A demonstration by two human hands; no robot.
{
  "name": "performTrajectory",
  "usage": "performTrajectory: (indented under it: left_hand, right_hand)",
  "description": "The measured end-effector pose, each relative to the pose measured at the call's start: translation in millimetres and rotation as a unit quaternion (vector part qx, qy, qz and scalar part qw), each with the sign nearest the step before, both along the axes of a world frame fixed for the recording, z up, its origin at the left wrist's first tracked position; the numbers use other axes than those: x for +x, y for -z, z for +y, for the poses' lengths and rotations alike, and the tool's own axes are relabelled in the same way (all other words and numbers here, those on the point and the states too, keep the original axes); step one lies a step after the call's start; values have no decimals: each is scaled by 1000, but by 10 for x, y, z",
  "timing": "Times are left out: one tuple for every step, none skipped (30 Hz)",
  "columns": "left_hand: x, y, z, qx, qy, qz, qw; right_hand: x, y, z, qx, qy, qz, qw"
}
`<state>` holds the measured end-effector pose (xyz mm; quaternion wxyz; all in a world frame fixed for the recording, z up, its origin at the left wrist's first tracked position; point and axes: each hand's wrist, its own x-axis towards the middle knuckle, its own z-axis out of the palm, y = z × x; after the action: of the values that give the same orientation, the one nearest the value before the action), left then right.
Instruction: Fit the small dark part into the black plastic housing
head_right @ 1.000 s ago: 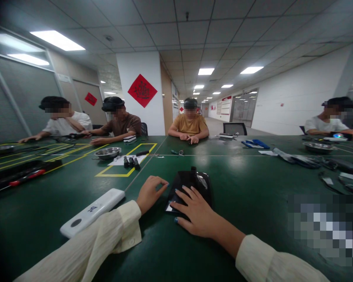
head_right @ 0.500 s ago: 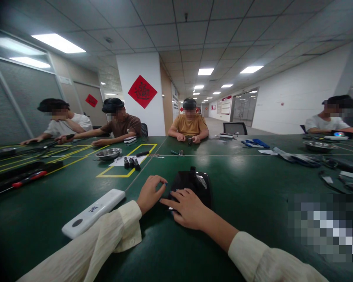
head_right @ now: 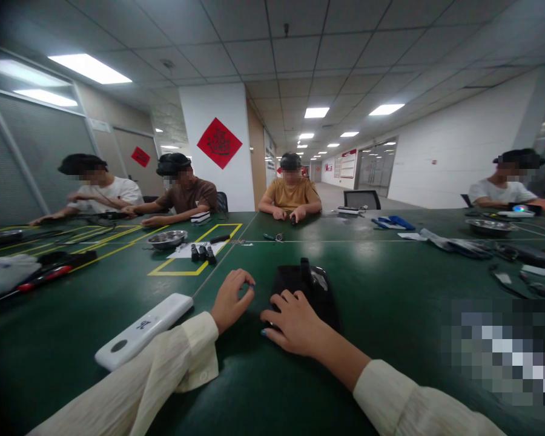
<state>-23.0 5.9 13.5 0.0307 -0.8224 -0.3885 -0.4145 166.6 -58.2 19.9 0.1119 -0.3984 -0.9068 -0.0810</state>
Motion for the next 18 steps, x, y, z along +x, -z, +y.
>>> performTrajectory:
  left_hand:
    - [0,-4,-2,-1,0,0,1000]
    - [0,-9,-4,-1,1,0,1000]
    - [0,-13,-6,-2,2,2,1000]
    - [0,-17,-7,-3,4,5,1000]
    - [-1,-19,-8,-3,6,8,1000]
    - [-1,-20,-9,-5,7,12,1000]
    - [-1,-20,-10,-7,7,13,1000]
    - [-2,-19,-10,-10,5,12,1000]
    - [-2,-17,-10,-13,4,10,1000]
    - [-3,-13,-8,-17,4,8,1000]
    - [-5,-9,-6,-21,6,8,1000]
    - [-6,-4,-2,-24,9,8,1000]
    - [-9,2,3,-27,14,11,999]
    - [-12,7,9,-28,18,14,999]
    - [-14,12,15,-28,22,18,999]
    - [-17,17,20,-27,26,21,999]
    - [-19,20,25,-25,28,23,999]
    - [-20,22,29,-24,29,25,999]
  right_hand:
    - [-8,8,0,5,17,2,1000]
    - [-18,20,2,10,38,2,999]
    - [-26,36,8,15,64,3,998]
    - [-30,54,19,19,92,4,996]
    - [-26,75,37,21,120,5,993]
    - [-14,97,60,21,147,5,989]
    - [9,120,90,19,173,5,985]
    - [43,143,124,15,198,6,980]
    - [86,168,163,9,221,7,975]
    - [137,191,203,1,240,10,971]
    - [193,213,242,-8,258,14,966]
    - [249,233,280,-16,273,20,962]
    - [305,248,314,-25,287,25,957]
    - [357,260,345,-34,302,29,952]
    - [404,266,373,-43,316,32,947]
    - [447,267,398,-52,330,33,942]
    - [487,264,423,-59,346,34,936]
    - [527,258,447,-65,360,34,930]
